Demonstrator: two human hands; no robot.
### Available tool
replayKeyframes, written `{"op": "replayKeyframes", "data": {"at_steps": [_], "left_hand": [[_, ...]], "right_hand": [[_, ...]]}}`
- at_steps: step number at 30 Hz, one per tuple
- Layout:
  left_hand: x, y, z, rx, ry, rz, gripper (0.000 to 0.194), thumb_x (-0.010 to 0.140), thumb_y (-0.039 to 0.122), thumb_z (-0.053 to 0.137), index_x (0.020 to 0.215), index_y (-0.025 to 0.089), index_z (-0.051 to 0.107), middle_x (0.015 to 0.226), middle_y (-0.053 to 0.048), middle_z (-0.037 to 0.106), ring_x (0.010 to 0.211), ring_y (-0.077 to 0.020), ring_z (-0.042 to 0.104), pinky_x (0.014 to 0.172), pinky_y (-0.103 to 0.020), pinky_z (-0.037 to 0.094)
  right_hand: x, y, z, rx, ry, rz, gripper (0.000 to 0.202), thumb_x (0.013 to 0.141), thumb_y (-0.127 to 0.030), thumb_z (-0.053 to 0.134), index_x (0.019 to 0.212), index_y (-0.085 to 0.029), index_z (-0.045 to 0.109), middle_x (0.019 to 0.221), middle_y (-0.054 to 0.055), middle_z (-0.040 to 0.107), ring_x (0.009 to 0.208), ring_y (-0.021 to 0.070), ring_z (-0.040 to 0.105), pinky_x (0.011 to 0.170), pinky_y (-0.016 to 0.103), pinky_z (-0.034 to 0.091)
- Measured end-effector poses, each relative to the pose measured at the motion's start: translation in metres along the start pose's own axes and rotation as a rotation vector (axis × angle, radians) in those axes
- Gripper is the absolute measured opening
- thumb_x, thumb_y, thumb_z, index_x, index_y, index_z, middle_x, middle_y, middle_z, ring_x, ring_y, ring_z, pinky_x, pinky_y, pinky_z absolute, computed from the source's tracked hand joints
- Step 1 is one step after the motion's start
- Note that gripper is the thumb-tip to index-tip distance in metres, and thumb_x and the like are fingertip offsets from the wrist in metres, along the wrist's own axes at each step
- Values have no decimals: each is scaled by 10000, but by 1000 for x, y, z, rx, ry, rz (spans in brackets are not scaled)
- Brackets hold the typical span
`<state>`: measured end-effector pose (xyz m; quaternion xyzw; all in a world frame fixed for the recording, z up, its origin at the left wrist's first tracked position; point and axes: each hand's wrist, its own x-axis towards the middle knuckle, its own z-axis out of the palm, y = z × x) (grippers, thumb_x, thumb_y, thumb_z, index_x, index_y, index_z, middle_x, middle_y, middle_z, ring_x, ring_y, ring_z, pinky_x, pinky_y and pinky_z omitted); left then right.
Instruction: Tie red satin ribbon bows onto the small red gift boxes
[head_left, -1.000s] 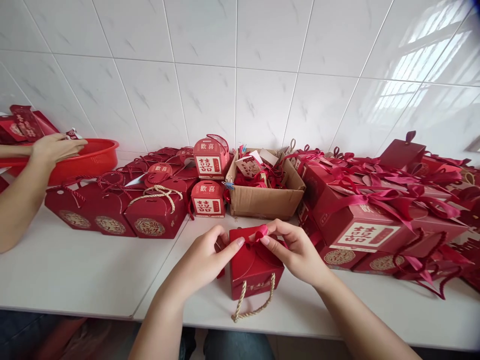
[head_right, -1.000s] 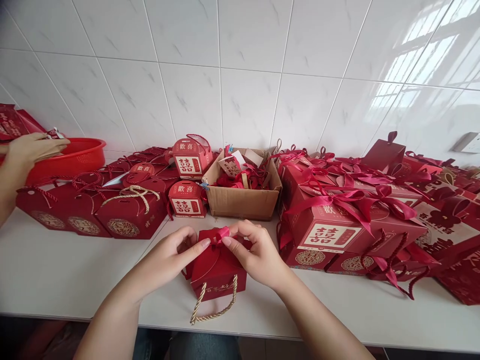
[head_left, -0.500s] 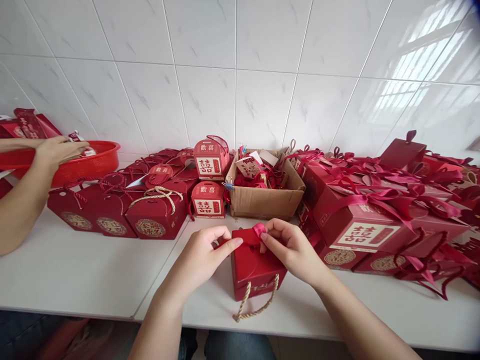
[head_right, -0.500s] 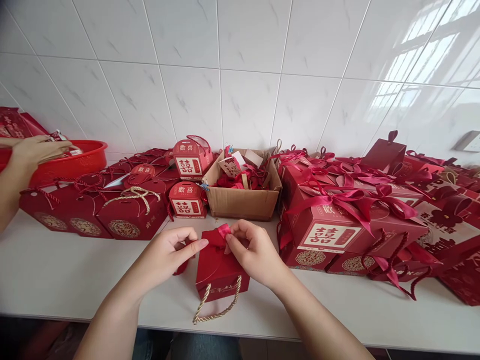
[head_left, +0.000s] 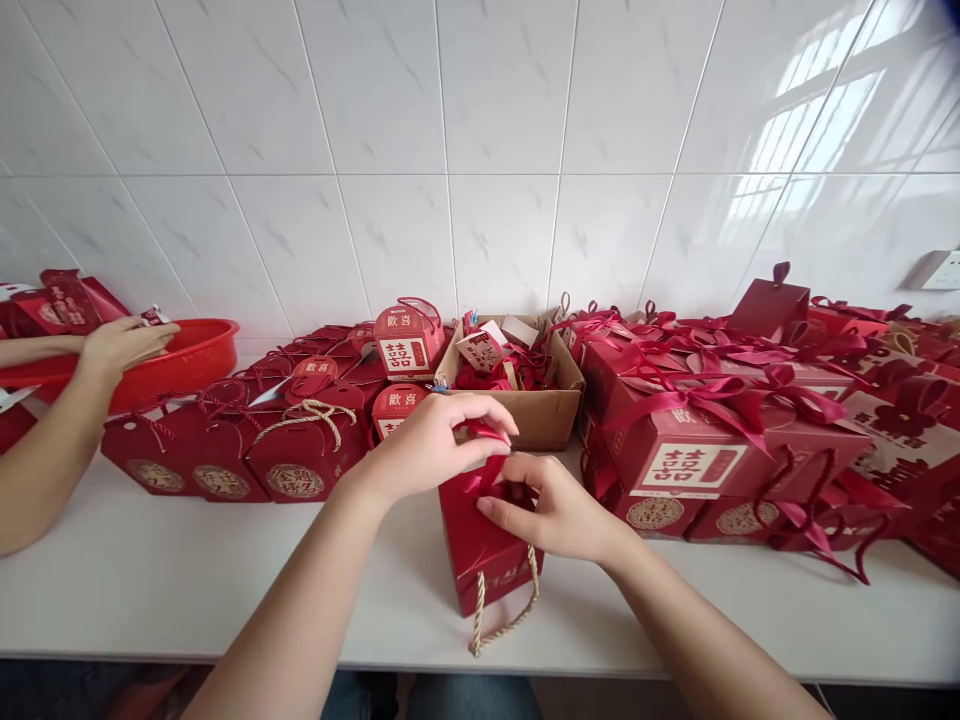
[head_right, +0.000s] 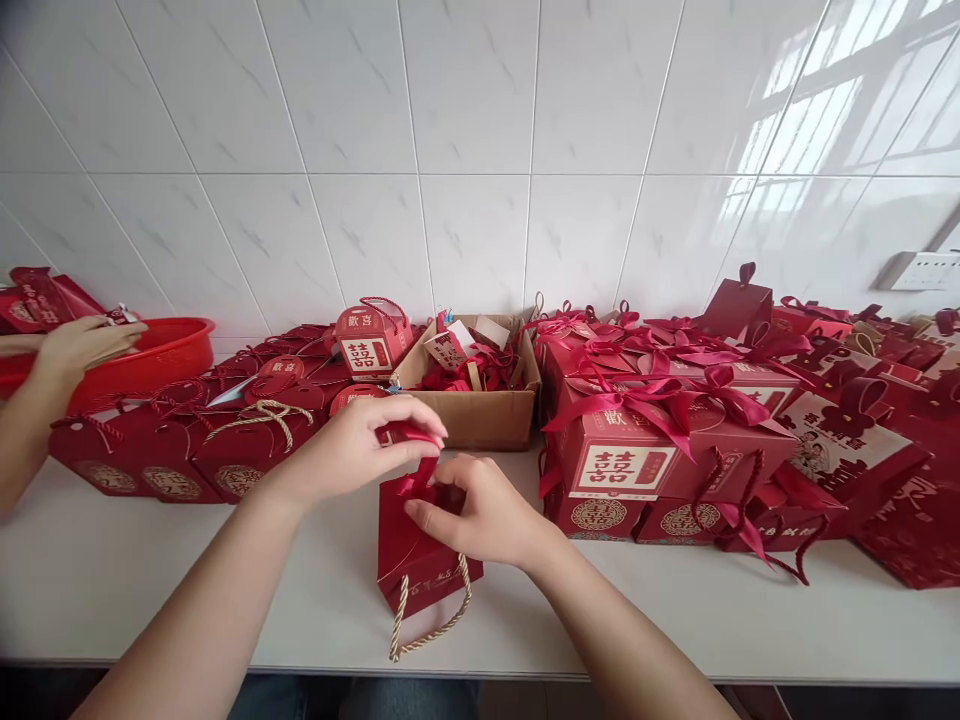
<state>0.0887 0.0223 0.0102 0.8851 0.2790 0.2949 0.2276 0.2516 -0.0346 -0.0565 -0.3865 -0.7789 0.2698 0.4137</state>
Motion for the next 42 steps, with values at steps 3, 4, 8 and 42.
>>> {"op": "replayKeyframes", "data": {"at_steps": [3,4,8,42], "left_hand": [[-1,-8,10,229,347,-22,100,773,266,654,720,205,596,854,-25,649,907,-215,574,853,-340,440],[-7,-10,13,274,456,-60,171,795,294,632,676,200,552,803,-25,621,883,-214,561,849,-345,429],[-43,-14,24,49,296,-209,224,866,377,559,728,201,560,770,-3,611,796,-175,581,785,-290,443],[-64,-22,52,140,494,116,133,820,134,618,721,213,657,732,-6,713,734,-165,622,765,-333,477]], "right_hand": [[1,4,5,64,57,47,311,911,-347,519,694,-150,623,679,14,628,617,118,515,595,233,404],[1,6,6,75,72,56,336,919,-356,507,677,-149,615,677,18,629,624,120,519,608,236,407],[1,8,9,74,67,54,387,937,-387,469,647,-156,579,647,9,588,610,115,491,601,234,391],[-10,8,9,-352,212,30,123,849,-320,647,842,-260,754,822,57,643,810,212,566,754,395,378]]}}
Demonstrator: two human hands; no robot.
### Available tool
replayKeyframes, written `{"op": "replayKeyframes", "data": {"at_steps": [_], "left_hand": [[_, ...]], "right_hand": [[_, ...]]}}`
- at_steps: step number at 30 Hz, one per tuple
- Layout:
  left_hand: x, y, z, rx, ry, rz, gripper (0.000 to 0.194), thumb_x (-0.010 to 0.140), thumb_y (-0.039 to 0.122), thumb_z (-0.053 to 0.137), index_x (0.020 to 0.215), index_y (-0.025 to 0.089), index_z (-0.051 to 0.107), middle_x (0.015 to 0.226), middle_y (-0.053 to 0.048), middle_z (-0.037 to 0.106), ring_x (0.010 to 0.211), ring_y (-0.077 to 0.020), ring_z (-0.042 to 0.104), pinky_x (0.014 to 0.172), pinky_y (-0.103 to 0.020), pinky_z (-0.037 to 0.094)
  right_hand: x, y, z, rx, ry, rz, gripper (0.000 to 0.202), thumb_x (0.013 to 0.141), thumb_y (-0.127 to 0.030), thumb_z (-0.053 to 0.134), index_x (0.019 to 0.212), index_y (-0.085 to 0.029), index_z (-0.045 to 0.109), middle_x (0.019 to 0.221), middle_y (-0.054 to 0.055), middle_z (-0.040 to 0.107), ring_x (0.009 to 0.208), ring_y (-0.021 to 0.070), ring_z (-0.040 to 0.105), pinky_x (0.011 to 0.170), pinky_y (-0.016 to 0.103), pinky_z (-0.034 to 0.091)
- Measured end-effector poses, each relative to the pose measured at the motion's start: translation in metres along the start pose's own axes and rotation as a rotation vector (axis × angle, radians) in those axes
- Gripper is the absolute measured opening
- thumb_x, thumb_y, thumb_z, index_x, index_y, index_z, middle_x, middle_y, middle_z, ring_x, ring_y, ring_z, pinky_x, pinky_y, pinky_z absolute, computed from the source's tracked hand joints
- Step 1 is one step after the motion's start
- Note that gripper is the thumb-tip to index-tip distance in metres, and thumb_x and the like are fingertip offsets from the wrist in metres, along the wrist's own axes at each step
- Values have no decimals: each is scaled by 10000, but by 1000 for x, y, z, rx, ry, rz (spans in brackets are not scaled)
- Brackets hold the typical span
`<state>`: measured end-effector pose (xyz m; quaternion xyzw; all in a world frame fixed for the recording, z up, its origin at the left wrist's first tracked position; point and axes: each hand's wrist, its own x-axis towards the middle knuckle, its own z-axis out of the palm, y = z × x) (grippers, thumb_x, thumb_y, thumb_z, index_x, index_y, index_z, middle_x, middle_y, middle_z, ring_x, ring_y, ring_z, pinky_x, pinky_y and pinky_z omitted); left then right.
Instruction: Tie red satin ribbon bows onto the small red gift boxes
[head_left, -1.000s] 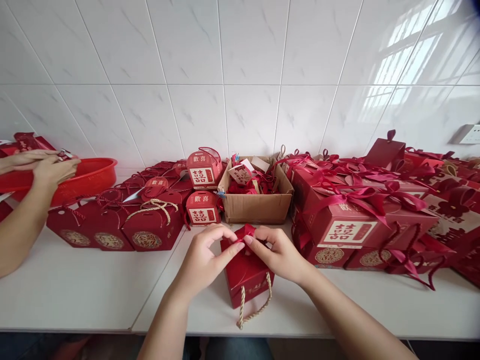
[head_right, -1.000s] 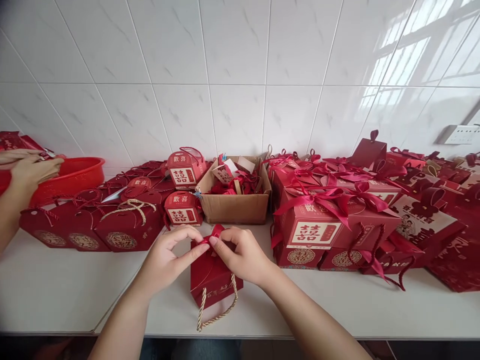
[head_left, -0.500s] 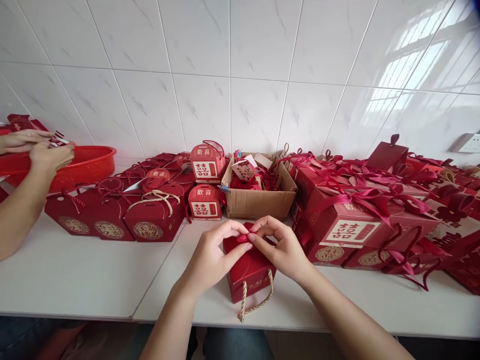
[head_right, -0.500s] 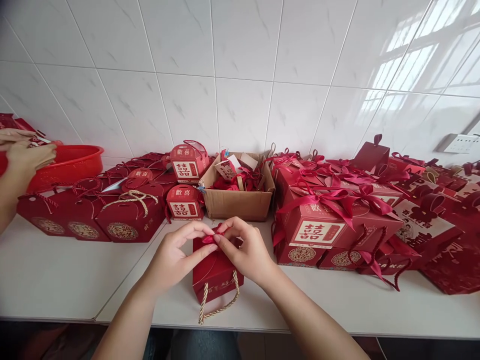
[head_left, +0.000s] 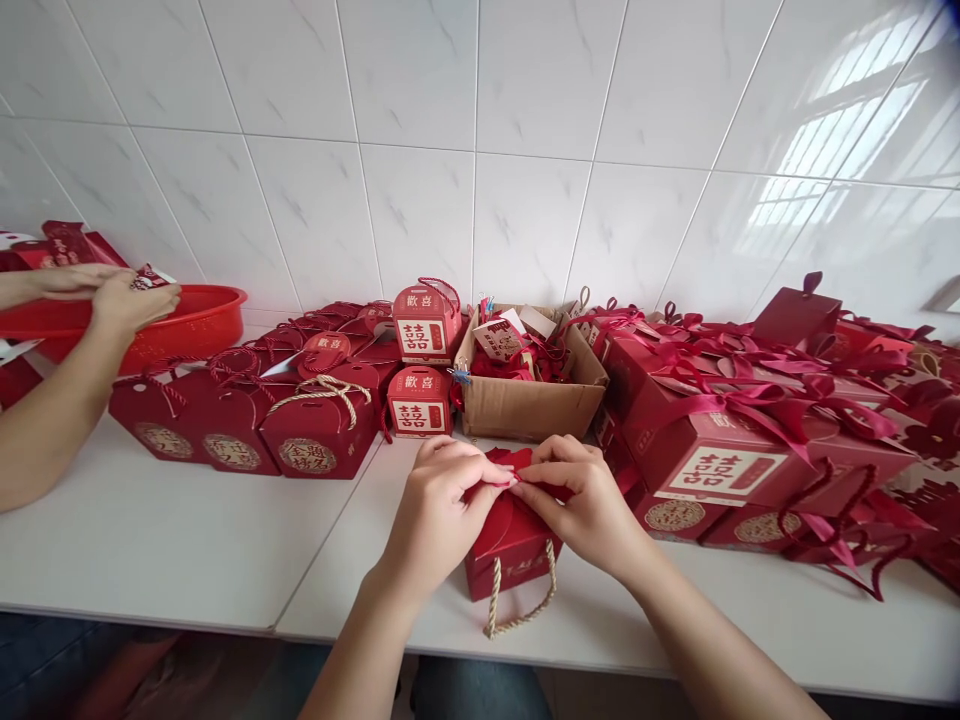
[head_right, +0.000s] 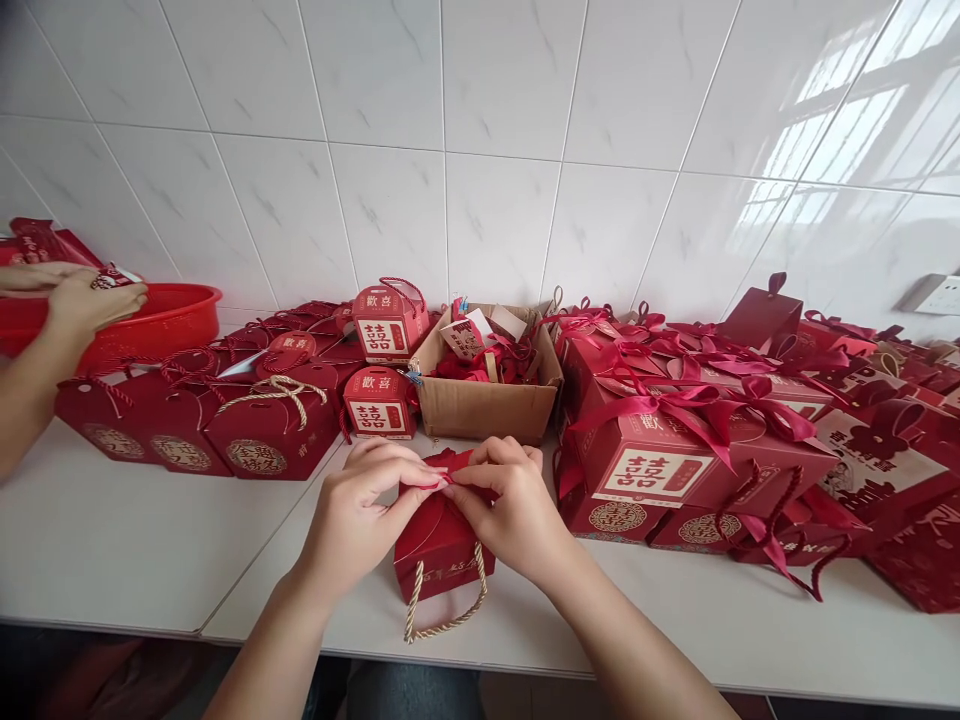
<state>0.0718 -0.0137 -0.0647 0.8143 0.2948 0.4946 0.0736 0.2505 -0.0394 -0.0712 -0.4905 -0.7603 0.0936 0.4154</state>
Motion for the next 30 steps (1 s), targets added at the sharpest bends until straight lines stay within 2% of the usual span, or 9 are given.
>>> {"op": "replayKeyframes", "data": {"at_steps": [4,7,9,13,16,20,23,27,30], "left_hand": [[0,-2,1,-12,-14,-30,133,829,112,603,750,206,653,744,-7,703,746,-160,611,749,-310,475],[-2,-5,2,-51,-49,-78,120,839,127,597,766,206,649,763,-12,695,769,-162,614,740,-296,478],[-2,-7,2,-51,-77,-99,115,839,132,596,772,209,648,761,-12,687,773,-166,615,741,-295,476],[-2,-9,2,-32,-98,-105,116,839,129,589,779,211,646,763,-9,678,773,-167,611,746,-297,468],[-3,-9,5,-75,-104,-135,138,844,104,556,796,209,632,787,-7,670,797,-162,612,765,-293,471],[-4,-6,6,-206,-142,-278,88,872,159,537,882,219,600,887,-5,658,862,-148,626,794,-269,490],[-2,-2,3,-296,-181,-378,74,892,237,541,959,246,571,964,8,657,958,-137,629,852,-247,488],[-2,2,-4,-323,-224,-428,164,876,281,576,1036,279,542,1047,18,645,1055,-134,605,907,-236,468],[-2,3,-6,-218,-185,-413,267,812,290,657,1038,261,518,1030,8,634,1016,-152,600,902,-269,466]], "right_hand": [[0,1,3,142,25,74,139,855,-302,619,838,-238,741,1024,92,579,1025,253,534,907,451,373],[3,5,3,352,-36,186,165,847,-342,620,816,-214,719,1142,100,540,1165,253,491,1028,437,328],[5,6,1,467,-85,258,212,833,-390,631,776,-197,701,1200,104,525,1214,255,474,1051,414,320],[7,3,-2,592,-201,308,316,851,-456,593,727,-174,667,1238,116,528,1229,270,480,1038,407,342],[6,-1,-4,546,-267,269,292,867,-416,584,734,-169,667,1260,119,528,1257,270,456,1054,417,323],[5,-1,-3,471,-183,220,161,810,-337,677,806,-177,694,1328,112,493,1298,254,414,1083,401,289],[6,3,-2,550,-185,235,183,846,-349,640,839,-185,722,1319,110,505,1291,241,430,1066,382,316],[7,5,-2,665,-206,267,222,854,-377,633,801,-185,730,1292,109,527,1264,246,463,1061,390,316],[7,5,-2,709,-194,310,223,834,-390,659,781,-188,739,1287,106,530,1262,254,462,1069,401,296]]}}
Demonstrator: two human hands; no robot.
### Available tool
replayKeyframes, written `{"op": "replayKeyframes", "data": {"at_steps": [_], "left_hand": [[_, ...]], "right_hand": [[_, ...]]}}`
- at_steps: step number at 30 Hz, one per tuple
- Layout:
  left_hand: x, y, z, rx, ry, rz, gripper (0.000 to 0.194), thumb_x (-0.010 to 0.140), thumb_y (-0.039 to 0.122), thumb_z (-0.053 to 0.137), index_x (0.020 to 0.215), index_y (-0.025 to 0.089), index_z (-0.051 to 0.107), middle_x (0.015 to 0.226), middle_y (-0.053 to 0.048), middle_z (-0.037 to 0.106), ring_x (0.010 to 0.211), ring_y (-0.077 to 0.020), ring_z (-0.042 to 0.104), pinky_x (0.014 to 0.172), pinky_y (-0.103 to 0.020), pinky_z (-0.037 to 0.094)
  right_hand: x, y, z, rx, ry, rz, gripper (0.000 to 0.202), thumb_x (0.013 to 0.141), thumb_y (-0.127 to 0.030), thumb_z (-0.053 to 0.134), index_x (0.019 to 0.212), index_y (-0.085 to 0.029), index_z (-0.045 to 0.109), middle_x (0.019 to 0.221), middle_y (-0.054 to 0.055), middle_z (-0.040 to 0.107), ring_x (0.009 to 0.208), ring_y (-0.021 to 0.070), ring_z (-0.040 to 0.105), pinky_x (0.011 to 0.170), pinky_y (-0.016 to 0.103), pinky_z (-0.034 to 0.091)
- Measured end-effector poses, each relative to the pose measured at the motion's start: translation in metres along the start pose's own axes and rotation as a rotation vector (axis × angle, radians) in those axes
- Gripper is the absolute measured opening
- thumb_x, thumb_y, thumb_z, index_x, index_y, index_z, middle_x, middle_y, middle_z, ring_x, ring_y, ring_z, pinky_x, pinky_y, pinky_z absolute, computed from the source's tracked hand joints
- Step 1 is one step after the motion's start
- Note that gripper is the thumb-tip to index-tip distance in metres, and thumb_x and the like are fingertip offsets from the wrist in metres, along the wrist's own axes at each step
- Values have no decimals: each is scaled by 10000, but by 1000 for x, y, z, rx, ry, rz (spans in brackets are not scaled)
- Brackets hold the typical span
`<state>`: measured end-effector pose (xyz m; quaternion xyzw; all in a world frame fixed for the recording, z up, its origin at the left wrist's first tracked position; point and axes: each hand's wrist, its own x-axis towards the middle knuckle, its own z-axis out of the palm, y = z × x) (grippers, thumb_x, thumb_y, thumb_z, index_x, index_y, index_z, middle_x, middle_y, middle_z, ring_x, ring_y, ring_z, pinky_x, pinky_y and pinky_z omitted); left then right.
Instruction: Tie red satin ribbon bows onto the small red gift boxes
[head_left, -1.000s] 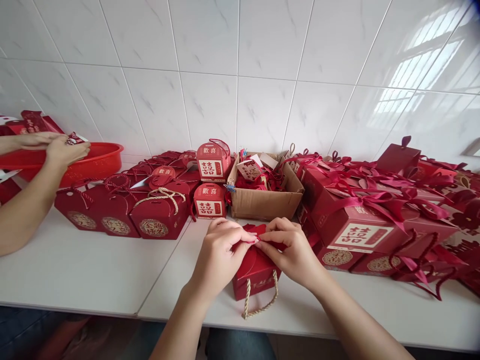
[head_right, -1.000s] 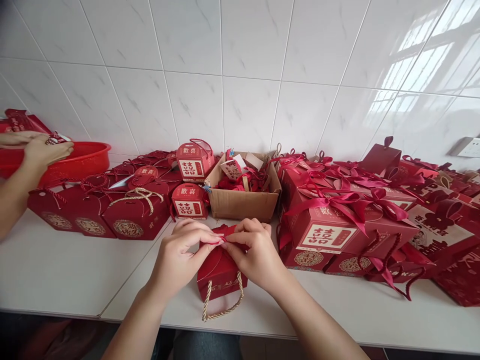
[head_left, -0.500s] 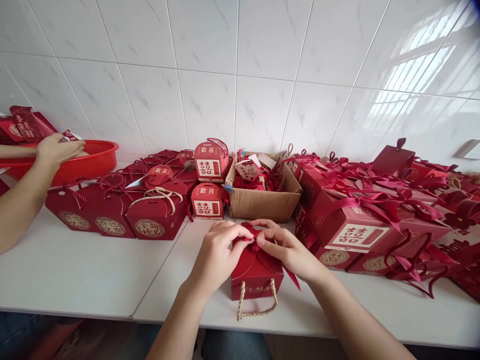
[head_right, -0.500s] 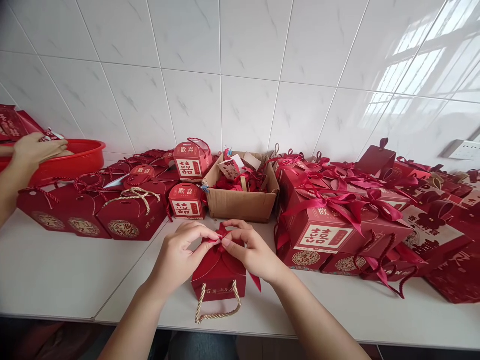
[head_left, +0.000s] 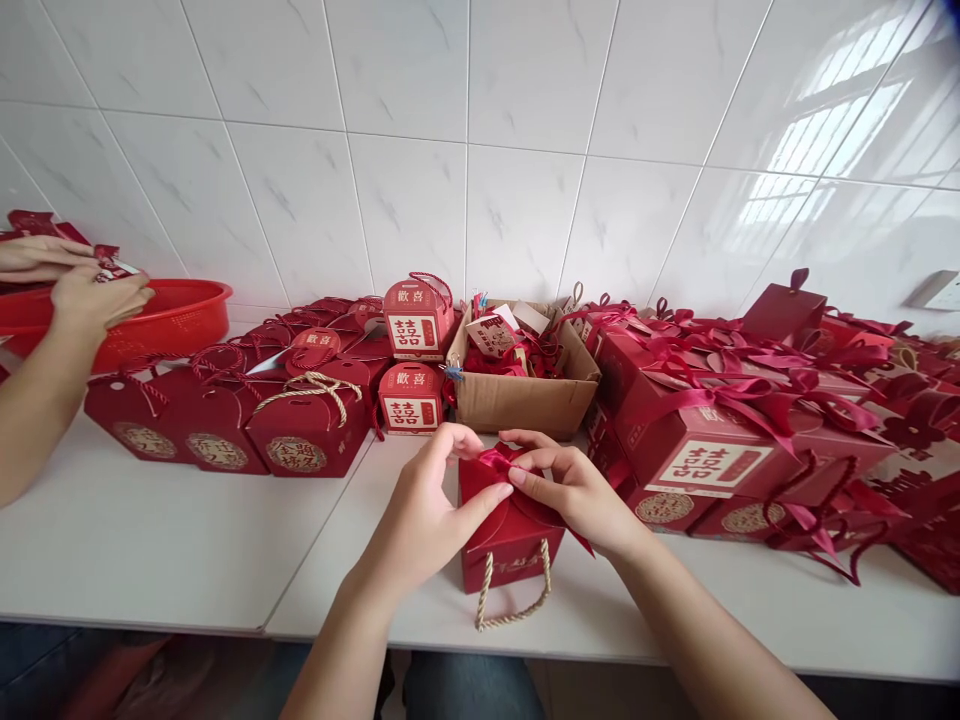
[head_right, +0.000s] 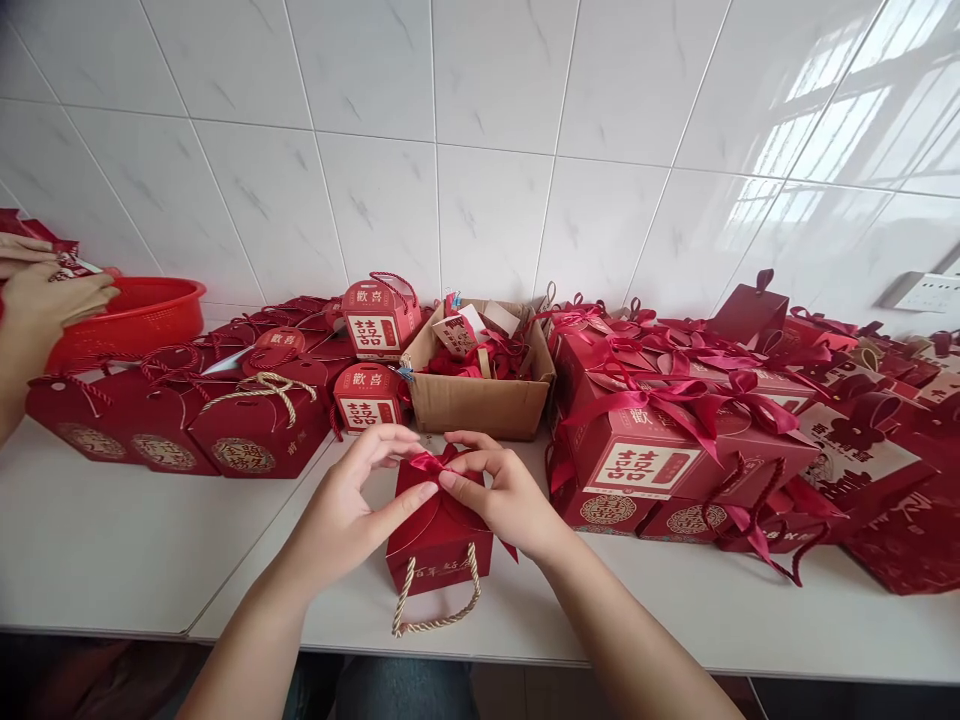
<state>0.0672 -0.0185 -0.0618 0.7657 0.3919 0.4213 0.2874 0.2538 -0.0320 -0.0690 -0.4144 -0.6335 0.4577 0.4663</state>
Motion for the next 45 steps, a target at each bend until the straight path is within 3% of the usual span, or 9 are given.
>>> {"op": "replayKeyframes", "data": {"at_steps": [4,8,13,24,28,30,37,41,45], "left_hand": [[0,1,3,150,17,62,113,784,252,680,812,213,577,832,10,646,825,-154,614,768,-276,484],[1,-2,6,153,75,99,15,798,211,662,785,209,669,787,3,690,761,-152,639,724,-271,497],[2,-6,4,121,98,138,69,781,169,666,742,207,708,794,-2,720,765,-152,661,726,-255,510],[-4,6,-6,198,-42,34,134,797,139,597,804,233,691,838,40,715,773,-124,659,726,-214,487],[-6,10,-5,191,-59,59,139,805,125,574,822,230,663,844,47,702,784,-112,649,742,-201,475],[-5,12,-4,166,-62,65,127,815,132,562,824,227,645,848,47,694,795,-108,644,750,-196,472],[-4,11,-1,110,-110,99,131,859,151,506,833,219,615,847,19,665,804,-126,624,731,-218,478],[-4,10,-3,114,-107,127,135,856,148,516,829,212,632,837,-4,658,800,-145,619,724,-241,480],[-3,12,-6,134,-85,156,133,852,134,524,820,209,629,817,-3,650,793,-145,610,734,-250,474]], "right_hand": [[-1,-1,1,77,-3,33,192,805,-388,693,797,-208,760,1250,92,555,1222,250,490,1044,394,321],[-1,-1,0,96,13,45,186,782,-394,713,802,-217,768,1144,83,586,1095,232,558,972,382,383],[0,-1,-1,13,12,13,205,799,-387,687,825,-200,768,1115,90,595,1034,222,577,917,362,415],[-11,-17,-12,-383,-25,-149,185,848,-357,637,899,-195,709,873,37,652,814,152,584,743,264,453],[-15,-27,-23,-281,-22,-16,380,895,-486,534,1152,-207,555,578,-59,487,480,86,420,454,204,350],[-16,-32,-28,-270,-28,29,402,924,-521,450,1125,-188,553,508,-83,386,420,74,342,404,196,293],[7,-35,-24,-421,-120,-34,386,880,-472,558,1106,-162,600,830,23,611,651,109,519,564,217,423],[18,-26,-20,-222,-308,-97,194,869,-344,606,897,-155,569,737,-6,565,628,92,496,550,201,406],[15,-20,-23,-173,-300,-223,126,877,-274,603,849,-166,545,748,-12,540,652,91,499,599,213,431]]}}
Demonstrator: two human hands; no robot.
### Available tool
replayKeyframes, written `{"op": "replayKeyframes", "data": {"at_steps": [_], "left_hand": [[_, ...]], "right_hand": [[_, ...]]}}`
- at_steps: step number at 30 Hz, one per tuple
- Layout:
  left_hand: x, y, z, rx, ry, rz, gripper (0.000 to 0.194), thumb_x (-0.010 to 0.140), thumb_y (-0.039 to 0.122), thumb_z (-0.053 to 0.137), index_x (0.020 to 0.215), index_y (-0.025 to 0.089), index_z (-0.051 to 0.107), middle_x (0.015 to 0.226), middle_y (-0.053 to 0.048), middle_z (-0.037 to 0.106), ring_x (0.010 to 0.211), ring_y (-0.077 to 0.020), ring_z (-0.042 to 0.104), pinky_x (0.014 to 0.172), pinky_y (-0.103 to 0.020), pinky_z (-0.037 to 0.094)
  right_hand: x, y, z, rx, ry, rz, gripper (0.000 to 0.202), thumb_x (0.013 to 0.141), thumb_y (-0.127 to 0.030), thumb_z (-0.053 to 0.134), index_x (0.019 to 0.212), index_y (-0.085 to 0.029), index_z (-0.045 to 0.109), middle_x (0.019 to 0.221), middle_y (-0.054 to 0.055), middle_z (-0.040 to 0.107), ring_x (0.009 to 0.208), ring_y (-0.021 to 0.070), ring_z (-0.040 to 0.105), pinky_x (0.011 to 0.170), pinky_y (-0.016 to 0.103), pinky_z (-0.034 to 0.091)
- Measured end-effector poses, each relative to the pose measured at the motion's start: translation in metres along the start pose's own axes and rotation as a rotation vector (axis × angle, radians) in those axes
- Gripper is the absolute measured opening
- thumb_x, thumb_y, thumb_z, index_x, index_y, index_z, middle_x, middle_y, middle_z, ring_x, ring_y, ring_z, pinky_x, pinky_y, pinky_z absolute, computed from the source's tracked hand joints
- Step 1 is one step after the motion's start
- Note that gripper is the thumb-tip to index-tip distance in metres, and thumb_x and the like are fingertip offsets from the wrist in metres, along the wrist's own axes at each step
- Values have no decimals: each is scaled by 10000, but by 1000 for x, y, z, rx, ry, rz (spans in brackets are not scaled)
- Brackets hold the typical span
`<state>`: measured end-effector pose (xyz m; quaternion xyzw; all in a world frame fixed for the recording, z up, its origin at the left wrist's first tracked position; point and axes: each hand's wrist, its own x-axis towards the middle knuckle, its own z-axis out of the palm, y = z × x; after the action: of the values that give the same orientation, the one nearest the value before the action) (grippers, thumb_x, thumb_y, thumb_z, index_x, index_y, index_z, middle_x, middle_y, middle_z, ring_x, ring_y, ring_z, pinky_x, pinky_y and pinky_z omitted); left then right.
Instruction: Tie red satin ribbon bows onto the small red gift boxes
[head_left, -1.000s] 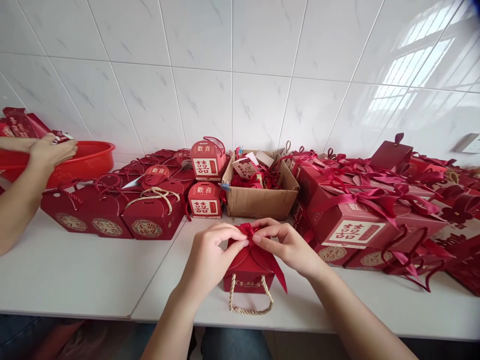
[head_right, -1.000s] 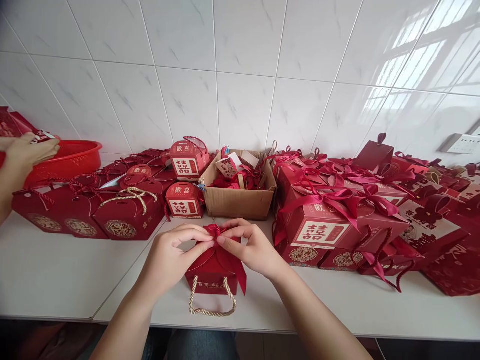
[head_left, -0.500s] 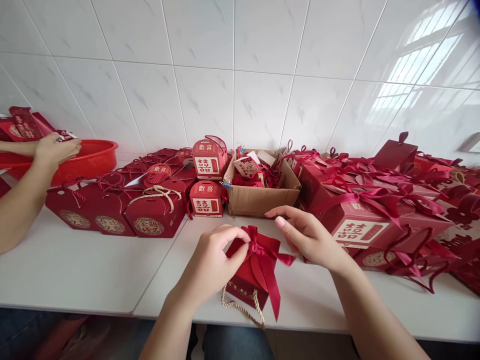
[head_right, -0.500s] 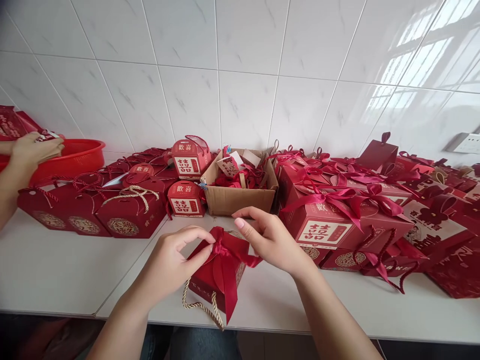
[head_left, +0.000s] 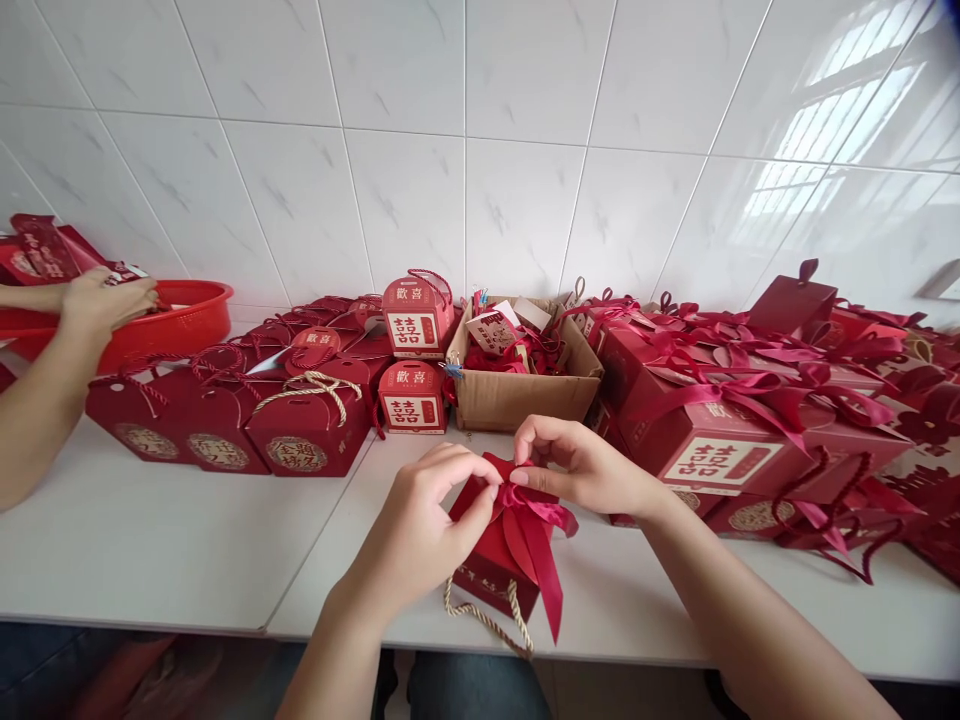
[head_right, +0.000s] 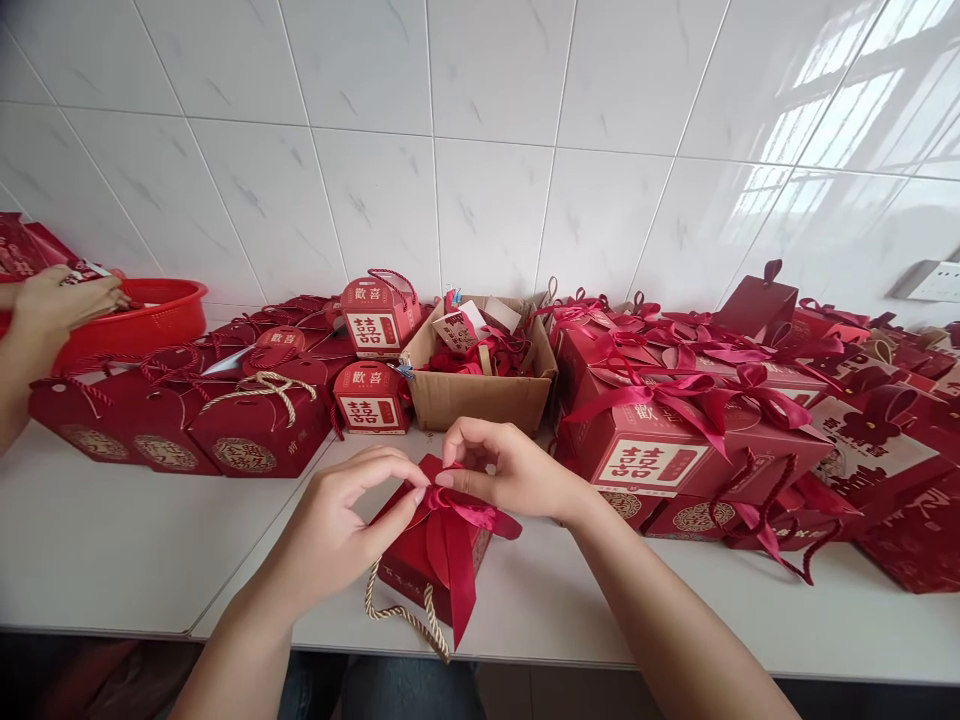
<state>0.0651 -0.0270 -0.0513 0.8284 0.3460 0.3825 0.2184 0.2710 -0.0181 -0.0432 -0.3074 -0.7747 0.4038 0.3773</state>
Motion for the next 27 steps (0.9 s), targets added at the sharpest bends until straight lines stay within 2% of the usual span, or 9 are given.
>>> {"op": "replayKeyframes", "data": {"at_steps": [2,6,9,15,19,27], "left_hand": [[0,0,-1,3,-5,-6,138,854,129,515,816,206,622,814,1,645,789,-138,607,732,-245,473],[-1,0,-1,13,-17,-33,127,851,137,507,806,204,606,817,7,642,783,-130,608,728,-237,475],[-3,-1,-1,22,-15,-46,125,842,135,506,826,208,606,839,9,653,800,-131,618,737,-232,482],[-3,-4,-6,50,4,-72,125,814,133,529,843,218,615,863,12,675,818,-142,632,755,-237,490],[-4,-6,-8,51,-36,-104,124,820,143,522,844,223,614,870,8,666,824,-150,626,756,-246,487],[-3,-5,-2,-11,-92,-54,119,845,118,466,794,221,495,819,10,552,787,-144,545,743,-261,443]], "right_hand": [[-4,1,-1,-123,-6,-91,74,906,-206,547,895,-164,607,829,25,591,738,114,545,684,243,464],[-10,7,-1,-325,-22,-276,316,900,-47,426,998,-184,693,908,64,560,813,133,560,721,264,481],[-12,12,2,-386,-11,-352,400,886,-13,389,1025,-197,716,915,69,496,830,138,535,717,269,490],[-17,22,8,-392,-13,-353,431,890,-15,405,1074,-240,723,901,61,453,826,147,496,704,284,481],[-18,24,9,-396,-1,-356,415,901,-29,403,1041,-234,736,886,60,444,791,145,478,673,285,465],[-17,22,10,-390,38,-365,413,919,-59,373,963,-215,753,835,42,410,728,133,442,632,279,449]]}}
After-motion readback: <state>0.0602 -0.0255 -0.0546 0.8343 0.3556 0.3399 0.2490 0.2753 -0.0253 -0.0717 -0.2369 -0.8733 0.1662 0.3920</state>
